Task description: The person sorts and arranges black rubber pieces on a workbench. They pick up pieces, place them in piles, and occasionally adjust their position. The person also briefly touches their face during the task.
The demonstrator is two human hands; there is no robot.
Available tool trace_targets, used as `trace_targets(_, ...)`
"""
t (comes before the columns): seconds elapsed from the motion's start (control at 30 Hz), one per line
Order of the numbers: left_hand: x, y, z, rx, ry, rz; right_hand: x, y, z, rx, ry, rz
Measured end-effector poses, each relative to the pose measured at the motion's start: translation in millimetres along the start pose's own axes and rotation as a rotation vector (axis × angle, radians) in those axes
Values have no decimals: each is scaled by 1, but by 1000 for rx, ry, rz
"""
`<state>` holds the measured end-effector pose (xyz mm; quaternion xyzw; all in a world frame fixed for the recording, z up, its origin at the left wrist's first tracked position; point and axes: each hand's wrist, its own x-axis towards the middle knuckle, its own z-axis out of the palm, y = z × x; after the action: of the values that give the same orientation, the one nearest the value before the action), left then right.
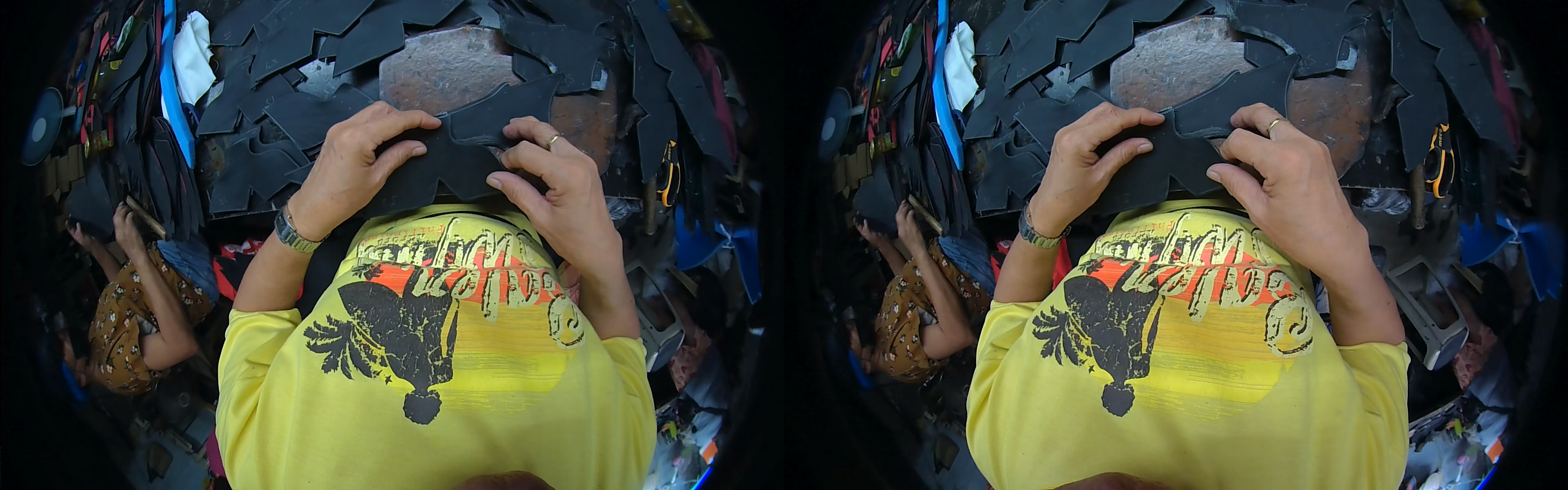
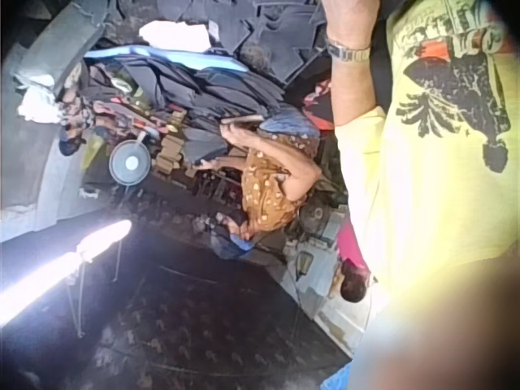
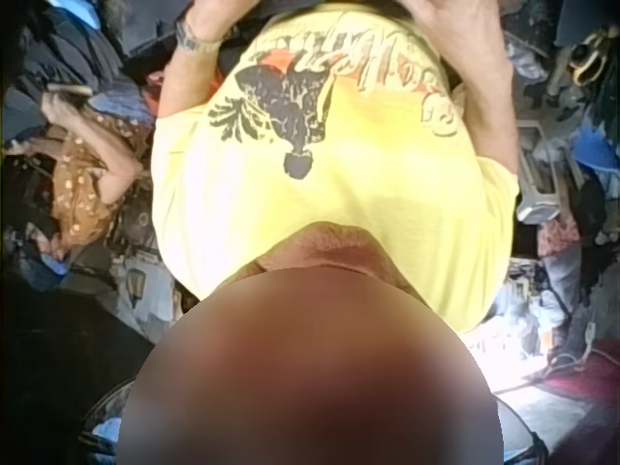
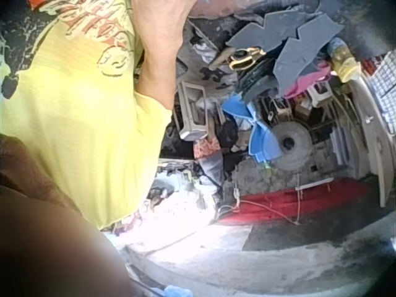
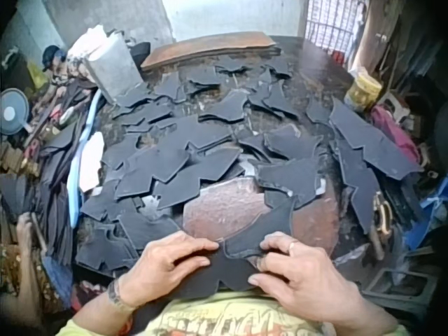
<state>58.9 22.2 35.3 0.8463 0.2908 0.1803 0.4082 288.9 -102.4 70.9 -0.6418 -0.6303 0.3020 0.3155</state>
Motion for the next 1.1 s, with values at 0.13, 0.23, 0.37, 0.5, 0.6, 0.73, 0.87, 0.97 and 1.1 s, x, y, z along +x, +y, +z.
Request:
trace_targets(0.13, -1, 1, 0, 11, 20, 11, 2, 1, -1, -33, -22, 20)
trace_targets(0.23, -2, 1, 0, 10, 22, -11, 2, 1, 1, -64, -6, 6)
trace_targets(0.37, -4, 1, -2, -1, 9, -52, 4, 0, 5, -74, 42, -39)
trace_targets(0.5, -7, 0, -4, -13, -7, -102, 6, -2, 4, -131, 4, 1)
trace_targets(0.6, -9, 0, -4, -41, 0, -95, 6, -3, 5, -153, -18, 6)
trace_targets(0.73, -12, -2, -6, -60, -2, -100, 7, -4, 8, -139, -18, -34)
trace_targets(0.87, -17, -1, -7, -54, -4, -106, 6, -3, 10, -118, -5, -89)
trace_targets(0.97, -21, -1, -9, -50, 1, -121, 5, -3, 11, -154, -19, -115)
trace_targets(1.1, -31, 2, -19, -133, -7, -209, 6, -6, 16, -194, -5, -114)
